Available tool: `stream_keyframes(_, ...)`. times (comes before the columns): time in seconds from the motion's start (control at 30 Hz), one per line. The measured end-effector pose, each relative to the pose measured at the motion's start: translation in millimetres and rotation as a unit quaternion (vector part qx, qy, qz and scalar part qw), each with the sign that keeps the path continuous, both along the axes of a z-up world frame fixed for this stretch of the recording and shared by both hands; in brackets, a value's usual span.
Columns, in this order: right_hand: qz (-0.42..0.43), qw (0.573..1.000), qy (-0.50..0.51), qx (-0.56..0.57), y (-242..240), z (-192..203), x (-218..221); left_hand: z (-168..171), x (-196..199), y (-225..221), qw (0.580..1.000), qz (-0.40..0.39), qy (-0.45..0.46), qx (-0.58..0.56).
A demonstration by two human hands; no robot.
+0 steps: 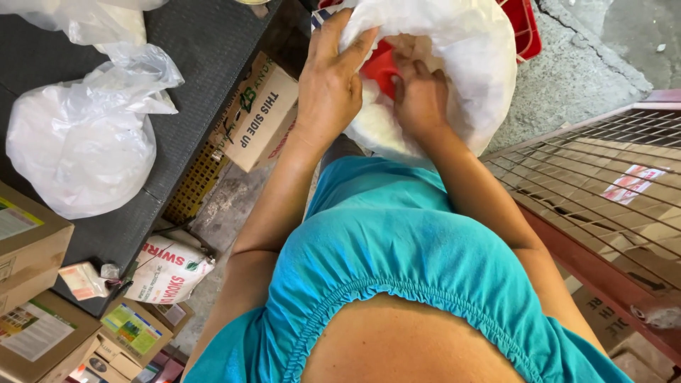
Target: Portioning white powder from a large sack into smaller plastic bags using a plastic scoop.
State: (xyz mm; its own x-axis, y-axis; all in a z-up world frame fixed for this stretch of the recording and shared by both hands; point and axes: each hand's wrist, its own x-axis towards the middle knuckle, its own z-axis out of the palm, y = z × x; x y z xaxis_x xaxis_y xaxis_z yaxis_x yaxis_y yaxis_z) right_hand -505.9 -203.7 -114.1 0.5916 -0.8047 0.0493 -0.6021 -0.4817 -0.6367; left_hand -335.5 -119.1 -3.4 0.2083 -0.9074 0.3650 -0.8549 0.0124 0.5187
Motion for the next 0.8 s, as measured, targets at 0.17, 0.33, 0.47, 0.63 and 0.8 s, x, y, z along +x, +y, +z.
stream_keyframes(0.17, 0.057, 0.992, 0.112, -0.022, -0.6, -1.0, -6.1, -1.9, 1.2, 4.9, 1.0, 0.01, 0.009, 0.018)
stream_keyframes(0.33, 0.012, 0.999, 0.052, -0.009, -10.2, 8.4, -5.9, -6.3, 3.7, 4.2, 1.0, 0.001, 0.007, 0.007)
stream_keyframes(0.47, 0.021, 1.0, 0.014, -0.002, -7.2, -11.7, 0.4, -3.7, 1.8, 1.8, 1.0, -0.004, 0.004, 0.003)
stream_keyframes(0.63, 0.017, 1.0, -0.02, -0.013, 7.3, 4.3, -28.0, -3.2, 7.6, 7.3, 1.0, -0.002, 0.006, 0.002)
stream_keyframes(0.8, 0.012, 1.0, 0.029, -0.006, 20.1, 10.2, -46.1, -2.7, 7.6, 7.3, 0.999, -0.01, 0.028, 0.019)
